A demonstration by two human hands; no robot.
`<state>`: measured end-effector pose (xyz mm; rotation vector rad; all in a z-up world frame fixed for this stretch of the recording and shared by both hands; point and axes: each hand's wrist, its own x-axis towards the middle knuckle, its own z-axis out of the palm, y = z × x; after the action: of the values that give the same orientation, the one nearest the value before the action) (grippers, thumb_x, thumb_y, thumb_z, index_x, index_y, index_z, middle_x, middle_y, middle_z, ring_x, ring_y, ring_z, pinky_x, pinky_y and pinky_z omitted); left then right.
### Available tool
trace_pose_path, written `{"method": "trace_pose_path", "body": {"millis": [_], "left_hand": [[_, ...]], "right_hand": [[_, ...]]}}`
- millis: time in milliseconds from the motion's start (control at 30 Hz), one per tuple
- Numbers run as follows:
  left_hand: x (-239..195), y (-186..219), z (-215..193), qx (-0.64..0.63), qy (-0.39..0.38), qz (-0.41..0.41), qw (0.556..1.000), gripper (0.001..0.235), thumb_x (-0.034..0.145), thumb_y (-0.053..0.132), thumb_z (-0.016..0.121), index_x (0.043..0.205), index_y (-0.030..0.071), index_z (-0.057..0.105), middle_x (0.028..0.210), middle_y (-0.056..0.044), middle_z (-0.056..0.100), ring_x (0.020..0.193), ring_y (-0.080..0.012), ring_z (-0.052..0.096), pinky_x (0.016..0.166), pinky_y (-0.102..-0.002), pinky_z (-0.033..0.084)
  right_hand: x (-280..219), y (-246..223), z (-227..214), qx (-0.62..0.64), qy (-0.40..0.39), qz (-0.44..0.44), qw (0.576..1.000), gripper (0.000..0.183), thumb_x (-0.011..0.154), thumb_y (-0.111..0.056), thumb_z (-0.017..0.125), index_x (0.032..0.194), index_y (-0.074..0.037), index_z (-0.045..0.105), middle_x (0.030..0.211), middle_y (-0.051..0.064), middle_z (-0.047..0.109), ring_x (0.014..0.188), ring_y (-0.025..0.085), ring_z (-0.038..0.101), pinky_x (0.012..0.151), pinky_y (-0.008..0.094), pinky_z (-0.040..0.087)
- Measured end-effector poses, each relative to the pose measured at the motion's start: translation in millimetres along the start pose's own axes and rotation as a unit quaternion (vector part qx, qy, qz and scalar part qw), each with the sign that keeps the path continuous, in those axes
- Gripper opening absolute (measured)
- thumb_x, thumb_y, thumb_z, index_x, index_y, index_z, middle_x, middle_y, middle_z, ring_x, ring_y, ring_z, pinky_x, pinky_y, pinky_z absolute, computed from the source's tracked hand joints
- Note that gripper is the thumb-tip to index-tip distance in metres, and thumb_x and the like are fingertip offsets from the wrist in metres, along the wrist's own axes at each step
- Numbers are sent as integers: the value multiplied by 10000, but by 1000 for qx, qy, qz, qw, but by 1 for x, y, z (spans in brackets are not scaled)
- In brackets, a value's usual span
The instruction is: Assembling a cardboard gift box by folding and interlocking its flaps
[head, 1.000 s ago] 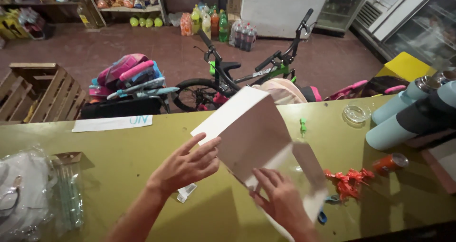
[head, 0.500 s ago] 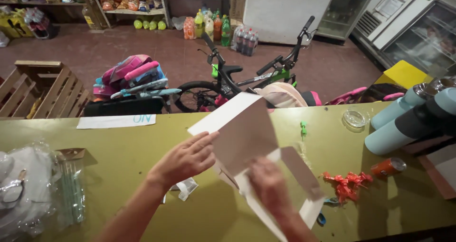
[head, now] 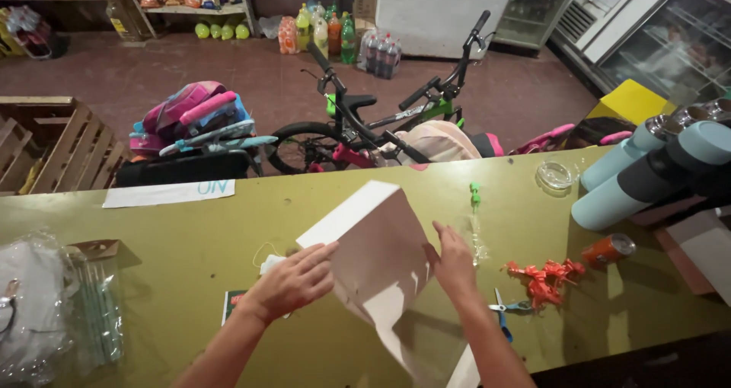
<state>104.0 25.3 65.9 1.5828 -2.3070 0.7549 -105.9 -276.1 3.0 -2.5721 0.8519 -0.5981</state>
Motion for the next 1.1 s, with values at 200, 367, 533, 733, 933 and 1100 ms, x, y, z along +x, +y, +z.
{"method": "trace_pose_path", "body": {"millis": [200, 367, 533, 733, 933, 1100], "left_hand": [[-8, 6, 12, 8, -8, -40, 999, 175, 839, -67, 726, 962, 57, 716, 1253, -219, 703, 1334, -363, 573, 1167, -485, 440], [-9, 10, 14, 1, -19, -143, 990, 232, 855, -88, 665, 1057, 16, 706, 1421, -225, 599, 1382, -375, 516, 1217, -495, 359], [32, 35, -18, -24, -14, -261, 965, 340, 852, -7, 724, 1176, 99, 723, 1437, -119, 611, 1299, -309, 612, 1115, -440, 511], [65, 65, -3, -116, 85, -205, 968, 214, 918, 122, 741, 1083, -10, 706, 1225, -207, 672, 1235, -412, 607, 1110, -525, 470], [69, 85, 13, -139, 17, -261, 955, 639, 874, 540, 772, 1217, 9, 681, 1408, -223, 602, 1364, -419, 496, 1168, -592, 305], [69, 87, 8, -141, -36, -306, 941, 786, 912, 699, 626, 1329, 33, 619, 1519, -205, 492, 1459, -373, 373, 1199, -618, 186]], "right_hand": [[11, -20, -12, -8, -90, 64, 994, 275, 1032, -342, 542, 1089, -172, 750, 870, 60, 789, 709, 234, 746, 634, 381, 613], [19, -28, -29, -6, 25, 10, 1000, 152, 969, -218, 623, 981, -101, 718, 872, 104, 755, 752, 282, 705, 651, 416, 552], [37, -22, -47, -6, 137, -49, 989, 88, 915, -111, 715, 998, -120, 688, 897, 57, 746, 713, 245, 716, 633, 391, 575], [37, -40, -77, 23, 227, -37, 973, 393, 895, -65, 649, 1286, -80, 608, 855, 90, 720, 732, 279, 686, 696, 452, 550], [4, -74, -113, 209, 178, 159, 948, 666, 961, -21, 596, 1542, -33, 271, 861, 141, 661, 724, 261, 651, 618, 364, 584], [-24, -75, -109, 278, 283, 146, 906, 716, 910, 18, 575, 1552, -28, 261, 841, 139, 569, 646, 227, 564, 611, 374, 517]]}}
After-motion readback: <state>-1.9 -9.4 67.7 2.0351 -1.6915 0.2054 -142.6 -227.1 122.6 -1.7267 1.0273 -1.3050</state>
